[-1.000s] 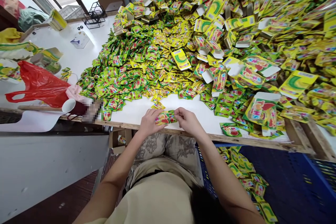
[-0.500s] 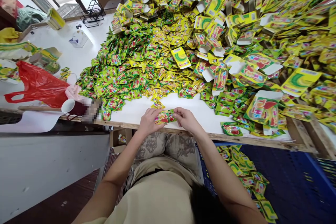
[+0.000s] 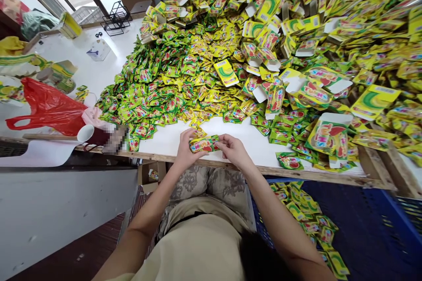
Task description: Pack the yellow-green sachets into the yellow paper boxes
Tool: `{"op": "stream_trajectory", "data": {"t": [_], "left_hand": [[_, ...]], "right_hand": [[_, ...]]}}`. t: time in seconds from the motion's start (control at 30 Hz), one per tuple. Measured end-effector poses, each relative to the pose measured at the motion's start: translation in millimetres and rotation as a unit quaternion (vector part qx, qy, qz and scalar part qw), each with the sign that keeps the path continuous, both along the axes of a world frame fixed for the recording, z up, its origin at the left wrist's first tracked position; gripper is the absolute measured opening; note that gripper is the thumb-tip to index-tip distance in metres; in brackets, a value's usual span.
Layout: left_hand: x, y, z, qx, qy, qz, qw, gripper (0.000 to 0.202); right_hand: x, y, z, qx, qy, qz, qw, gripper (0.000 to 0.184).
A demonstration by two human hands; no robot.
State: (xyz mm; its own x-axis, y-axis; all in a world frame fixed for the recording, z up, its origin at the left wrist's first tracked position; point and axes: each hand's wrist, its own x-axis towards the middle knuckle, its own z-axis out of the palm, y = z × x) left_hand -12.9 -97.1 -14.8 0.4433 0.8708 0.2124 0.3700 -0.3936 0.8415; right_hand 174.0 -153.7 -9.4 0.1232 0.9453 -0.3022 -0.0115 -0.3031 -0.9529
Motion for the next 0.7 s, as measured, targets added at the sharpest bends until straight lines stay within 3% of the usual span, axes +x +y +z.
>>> {"op": "stream_trajectory", "data": {"t": [0.1, 0.2, 0.37, 0.7], "left_hand": [[3, -1, -0.2, -0.122, -0.078, 0.032, 0.989, 0.065], [6, -1, 2.3, -0.185, -0.098, 0.045, 0.977, 0.047], [8, -1, 8.2, -0.213, -0.094, 0.080, 0.969, 0.037], [4, -2, 7.1, -0.195, -0.077, 0.046, 0.977, 0.036]], "right_hand": [[-3, -1, -0.9, 0.006, 0.004, -0.028, 1.000, 0.033], [-6, -2, -1.1, 0.013, -0.022, -0.045, 0.999, 0.032], [-6, -2, -1.3, -0.004, -0.008, -0.050, 0.999, 0.035], [-12, -3, 0.1, -0.045, 0.032, -0.064, 0.996, 0.038]]}}
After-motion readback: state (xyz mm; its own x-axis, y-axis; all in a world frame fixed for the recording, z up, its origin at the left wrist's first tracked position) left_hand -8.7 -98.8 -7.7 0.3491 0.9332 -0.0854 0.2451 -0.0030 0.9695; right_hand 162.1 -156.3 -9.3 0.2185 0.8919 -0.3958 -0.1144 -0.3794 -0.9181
